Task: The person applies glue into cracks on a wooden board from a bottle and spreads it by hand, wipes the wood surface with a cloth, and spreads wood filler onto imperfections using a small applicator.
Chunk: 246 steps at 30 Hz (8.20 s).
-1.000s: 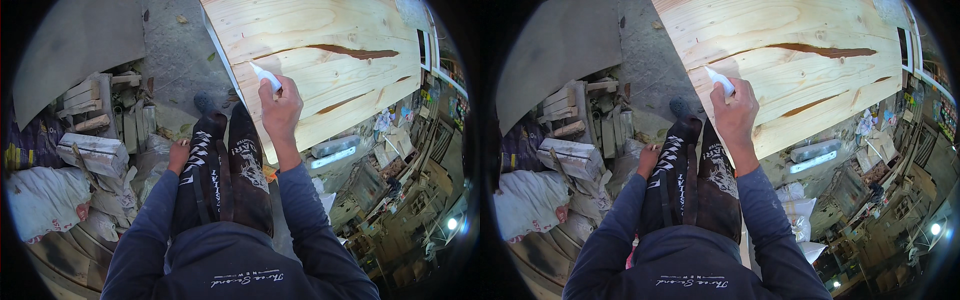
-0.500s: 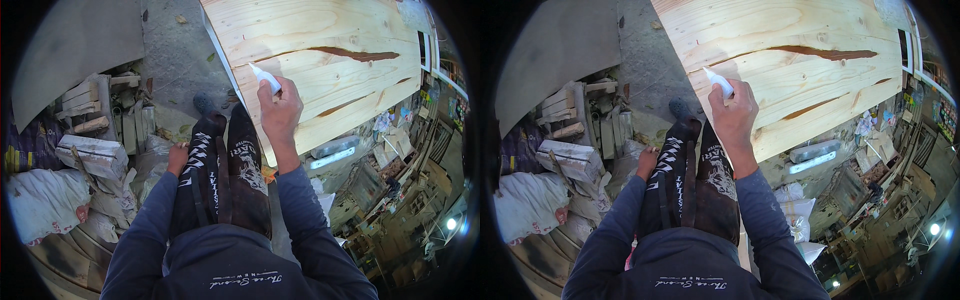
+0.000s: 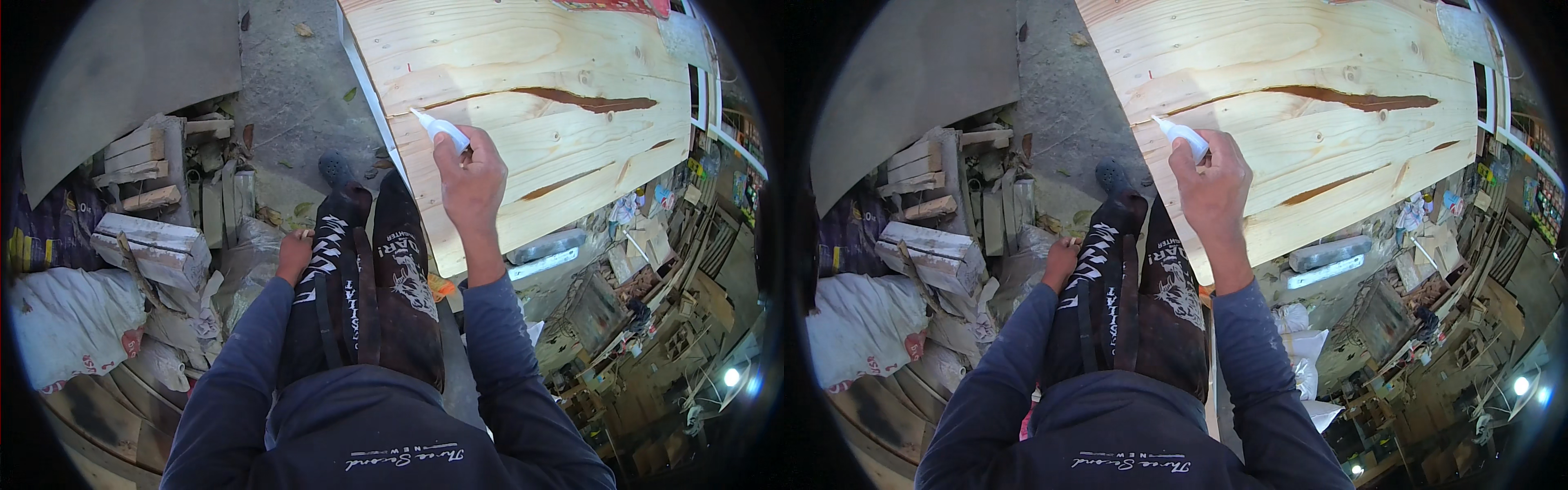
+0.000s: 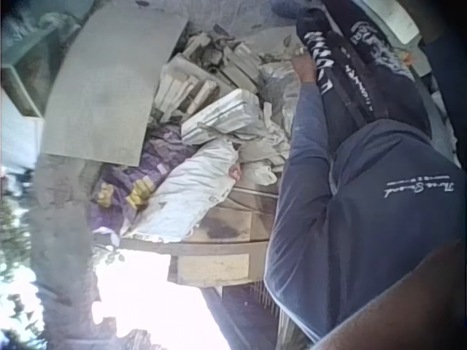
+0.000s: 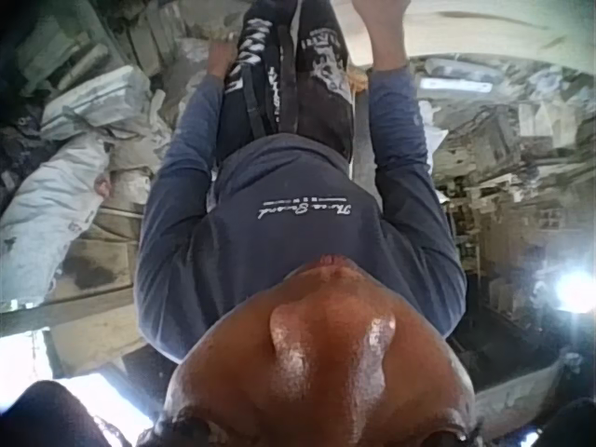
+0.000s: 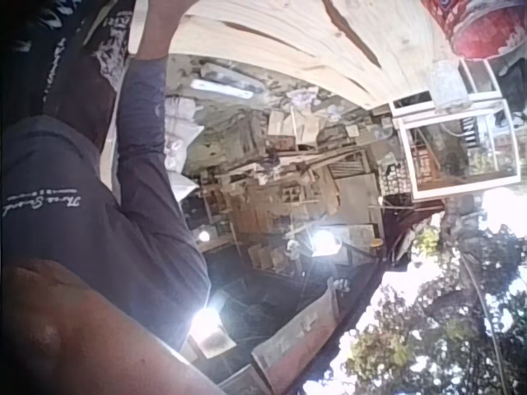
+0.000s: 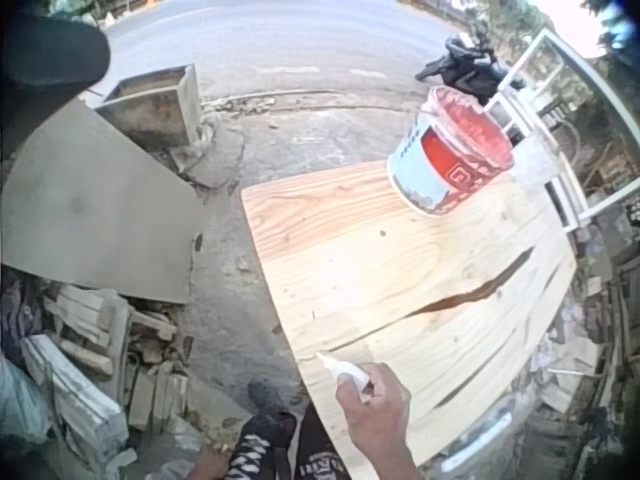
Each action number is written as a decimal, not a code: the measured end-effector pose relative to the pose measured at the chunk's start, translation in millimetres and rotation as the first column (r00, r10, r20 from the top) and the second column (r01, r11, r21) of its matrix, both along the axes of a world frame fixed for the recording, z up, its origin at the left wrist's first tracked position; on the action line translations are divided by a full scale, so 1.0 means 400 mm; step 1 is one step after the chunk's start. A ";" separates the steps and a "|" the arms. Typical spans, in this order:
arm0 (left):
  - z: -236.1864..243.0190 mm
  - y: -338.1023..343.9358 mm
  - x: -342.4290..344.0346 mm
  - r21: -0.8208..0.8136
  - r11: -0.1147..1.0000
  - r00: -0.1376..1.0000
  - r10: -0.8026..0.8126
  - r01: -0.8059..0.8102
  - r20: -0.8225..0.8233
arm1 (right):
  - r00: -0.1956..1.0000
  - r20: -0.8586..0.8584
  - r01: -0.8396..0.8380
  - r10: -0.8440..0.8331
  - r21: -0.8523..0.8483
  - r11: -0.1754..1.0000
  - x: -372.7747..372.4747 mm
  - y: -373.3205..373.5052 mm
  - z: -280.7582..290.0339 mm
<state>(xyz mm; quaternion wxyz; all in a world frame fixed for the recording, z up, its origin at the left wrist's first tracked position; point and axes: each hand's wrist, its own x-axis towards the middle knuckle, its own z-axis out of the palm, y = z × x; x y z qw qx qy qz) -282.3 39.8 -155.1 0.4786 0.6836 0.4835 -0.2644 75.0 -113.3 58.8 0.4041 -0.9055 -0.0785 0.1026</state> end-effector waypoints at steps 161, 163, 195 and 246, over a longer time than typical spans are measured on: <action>0.475 0.667 1.372 0.184 0.822 0.739 -0.566 0.539 0.365 | 0.814 0.122 -0.374 0.568 -0.638 0.673 0.313 0.555 0.001; 0.459 0.661 1.363 0.250 0.804 0.705 -0.594 0.539 0.387 | 0.805 0.085 -0.402 0.587 -0.649 0.646 0.269 0.520 -0.007; 0.499 0.658 1.390 0.140 0.837 0.772 -0.544 0.529 0.328 | 0.916 -0.034 -0.345 0.400 -0.577 0.740 0.294 0.595 0.023; 0.204 0.409 0.086 -0.409 0.883 0.862 -0.381 0.231 -0.335 | 0.715 0.123 0.686 -0.688 0.067 0.725 0.350 -0.652 -0.163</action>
